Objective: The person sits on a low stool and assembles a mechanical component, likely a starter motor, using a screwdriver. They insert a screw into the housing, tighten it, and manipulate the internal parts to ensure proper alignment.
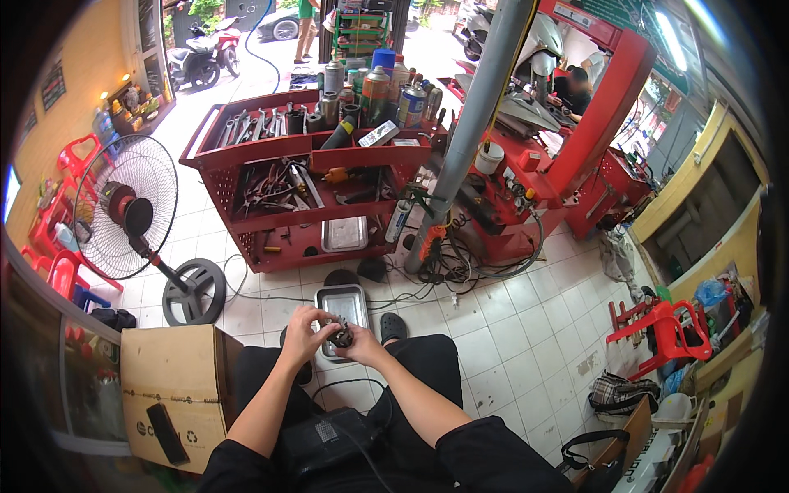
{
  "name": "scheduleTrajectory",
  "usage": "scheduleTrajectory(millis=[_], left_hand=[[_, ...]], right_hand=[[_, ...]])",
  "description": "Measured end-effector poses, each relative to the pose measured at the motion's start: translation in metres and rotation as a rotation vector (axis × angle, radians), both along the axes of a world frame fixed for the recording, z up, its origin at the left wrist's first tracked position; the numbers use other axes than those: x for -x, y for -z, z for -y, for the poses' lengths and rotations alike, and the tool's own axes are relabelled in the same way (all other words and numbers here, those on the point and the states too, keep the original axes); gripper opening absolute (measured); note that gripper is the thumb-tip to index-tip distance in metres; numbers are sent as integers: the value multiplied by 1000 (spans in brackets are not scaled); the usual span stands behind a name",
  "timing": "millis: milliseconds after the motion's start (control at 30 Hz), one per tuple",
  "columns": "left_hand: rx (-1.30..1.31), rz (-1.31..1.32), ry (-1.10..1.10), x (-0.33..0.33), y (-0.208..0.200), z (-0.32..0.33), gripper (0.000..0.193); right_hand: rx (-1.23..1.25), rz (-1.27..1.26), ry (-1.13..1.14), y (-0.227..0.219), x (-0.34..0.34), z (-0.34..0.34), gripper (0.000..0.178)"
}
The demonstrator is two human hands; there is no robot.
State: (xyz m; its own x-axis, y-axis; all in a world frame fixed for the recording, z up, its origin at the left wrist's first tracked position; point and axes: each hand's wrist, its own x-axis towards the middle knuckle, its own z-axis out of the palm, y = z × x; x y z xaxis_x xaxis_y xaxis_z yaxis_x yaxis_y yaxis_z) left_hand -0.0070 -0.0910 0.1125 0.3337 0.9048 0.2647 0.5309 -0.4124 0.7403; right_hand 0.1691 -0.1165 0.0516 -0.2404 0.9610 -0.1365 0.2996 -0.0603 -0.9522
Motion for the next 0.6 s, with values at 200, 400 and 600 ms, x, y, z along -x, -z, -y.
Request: scheduleTrajectory(millis=[200,400,600], left_hand=[[-80,287,-8,-10,4,4,20],[-59,136,-24,4,24,-10,26],[-78,302,91,-7,11,-6,26]], right_hand=[[-15,72,25,-6,4,-1,50],[-126,83,-12,2,6,-9,47],[-56,-51,124,48,1,-18,42]])
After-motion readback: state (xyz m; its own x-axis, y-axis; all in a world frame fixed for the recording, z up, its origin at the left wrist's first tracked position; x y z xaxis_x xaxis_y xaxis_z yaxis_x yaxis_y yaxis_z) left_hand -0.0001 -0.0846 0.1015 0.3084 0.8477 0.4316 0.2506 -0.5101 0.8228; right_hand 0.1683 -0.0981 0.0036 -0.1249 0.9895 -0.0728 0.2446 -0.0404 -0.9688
